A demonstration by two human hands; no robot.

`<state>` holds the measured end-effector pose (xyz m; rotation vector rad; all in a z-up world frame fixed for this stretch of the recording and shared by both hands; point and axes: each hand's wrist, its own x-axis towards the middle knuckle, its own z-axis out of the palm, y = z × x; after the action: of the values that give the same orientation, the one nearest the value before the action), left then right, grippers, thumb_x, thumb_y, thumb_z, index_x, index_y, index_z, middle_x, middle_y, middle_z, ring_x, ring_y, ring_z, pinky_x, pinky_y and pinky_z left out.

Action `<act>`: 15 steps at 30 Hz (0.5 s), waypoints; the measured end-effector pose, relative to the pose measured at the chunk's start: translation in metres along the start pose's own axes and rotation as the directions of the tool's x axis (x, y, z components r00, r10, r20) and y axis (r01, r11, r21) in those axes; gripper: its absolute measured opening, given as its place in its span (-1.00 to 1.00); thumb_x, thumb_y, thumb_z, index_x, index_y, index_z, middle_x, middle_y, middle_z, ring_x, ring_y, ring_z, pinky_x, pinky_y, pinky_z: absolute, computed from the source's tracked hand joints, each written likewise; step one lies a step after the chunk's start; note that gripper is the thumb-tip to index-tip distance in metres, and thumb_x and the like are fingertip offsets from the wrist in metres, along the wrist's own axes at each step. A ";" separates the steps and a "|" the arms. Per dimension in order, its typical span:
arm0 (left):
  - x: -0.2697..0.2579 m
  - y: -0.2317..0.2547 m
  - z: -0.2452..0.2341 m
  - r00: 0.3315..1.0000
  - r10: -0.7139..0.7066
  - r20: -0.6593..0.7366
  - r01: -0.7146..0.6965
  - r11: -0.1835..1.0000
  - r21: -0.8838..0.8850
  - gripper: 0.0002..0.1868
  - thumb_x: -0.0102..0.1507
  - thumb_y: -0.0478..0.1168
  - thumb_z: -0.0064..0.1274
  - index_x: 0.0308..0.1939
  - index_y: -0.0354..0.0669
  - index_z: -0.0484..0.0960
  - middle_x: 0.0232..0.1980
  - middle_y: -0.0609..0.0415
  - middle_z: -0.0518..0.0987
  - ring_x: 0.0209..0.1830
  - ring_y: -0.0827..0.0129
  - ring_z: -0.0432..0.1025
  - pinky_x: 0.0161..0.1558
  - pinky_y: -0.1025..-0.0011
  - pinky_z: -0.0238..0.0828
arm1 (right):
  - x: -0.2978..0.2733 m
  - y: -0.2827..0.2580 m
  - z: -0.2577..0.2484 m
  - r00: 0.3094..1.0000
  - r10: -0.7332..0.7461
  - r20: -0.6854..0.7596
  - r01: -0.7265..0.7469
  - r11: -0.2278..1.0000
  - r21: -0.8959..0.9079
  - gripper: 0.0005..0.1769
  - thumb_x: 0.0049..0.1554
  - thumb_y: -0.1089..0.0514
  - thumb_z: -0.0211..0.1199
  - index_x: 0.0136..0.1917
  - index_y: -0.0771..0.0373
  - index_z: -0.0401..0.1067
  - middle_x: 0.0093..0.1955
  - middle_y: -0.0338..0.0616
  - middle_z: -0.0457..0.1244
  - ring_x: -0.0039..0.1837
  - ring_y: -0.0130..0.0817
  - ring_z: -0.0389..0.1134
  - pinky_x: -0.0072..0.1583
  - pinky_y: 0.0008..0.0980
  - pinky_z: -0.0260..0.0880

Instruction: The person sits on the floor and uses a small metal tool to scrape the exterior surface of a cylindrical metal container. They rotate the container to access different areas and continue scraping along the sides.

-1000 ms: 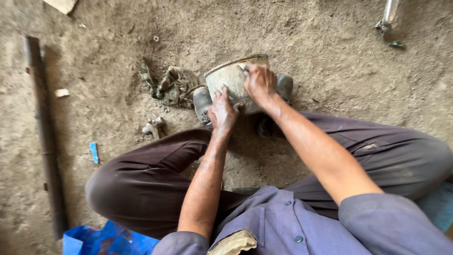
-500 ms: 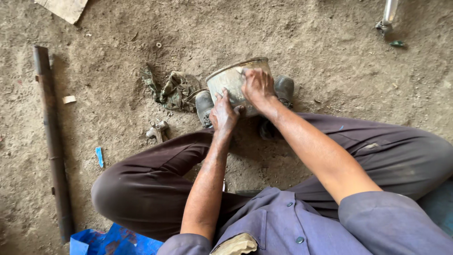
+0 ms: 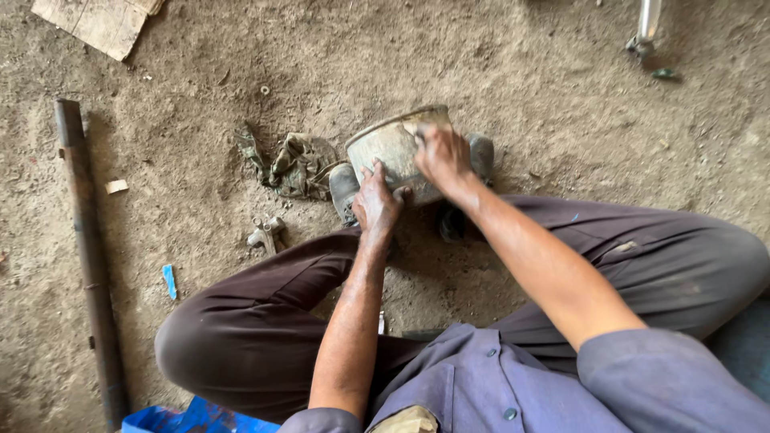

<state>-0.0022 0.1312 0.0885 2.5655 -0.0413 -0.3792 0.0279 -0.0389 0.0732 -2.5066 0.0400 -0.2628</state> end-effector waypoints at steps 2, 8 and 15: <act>-0.004 0.000 -0.001 1.000 -0.009 0.011 0.009 1.000 -0.022 -0.15 0.12 -0.09 0.40 0.41 -0.18 0.33 0.35 -0.42 0.41 0.15 -0.14 0.52 0.09 0.05 0.48 | -0.025 0.004 -0.001 0.997 0.070 0.042 -0.067 0.995 -0.071 -0.78 0.20 0.36 0.13 0.01 0.34 0.59 -0.38 -0.09 0.31 -0.51 -0.44 0.19 -0.56 -0.43 0.16; 0.001 0.002 -0.004 1.000 -0.001 -0.007 0.001 1.000 -0.013 -0.01 0.06 -0.06 0.44 0.44 -0.25 0.23 0.38 -0.55 0.29 0.09 -0.21 0.50 0.06 0.08 0.47 | -0.007 0.010 0.010 0.994 0.099 0.046 -0.095 0.993 -0.066 -0.82 0.20 0.34 0.16 -0.04 0.33 0.59 -0.41 -0.06 0.34 -0.50 -0.43 0.20 -0.53 -0.41 0.14; -0.005 0.001 -0.005 1.000 0.007 -0.002 -0.007 1.000 -0.028 -0.11 0.10 -0.15 0.39 0.44 -0.21 0.29 0.33 -0.42 0.41 0.15 -0.18 0.50 0.09 0.06 0.46 | -0.016 0.014 0.002 0.986 0.139 0.096 -0.140 0.990 0.002 -0.82 0.29 0.28 0.16 -0.01 0.33 0.58 -0.49 -0.13 0.27 -0.56 -0.43 0.11 -0.57 -0.38 0.05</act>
<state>-0.0050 0.1339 0.0944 2.5380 -0.0436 -0.3720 0.0128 -0.0474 0.0608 -2.4908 0.1750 -0.0850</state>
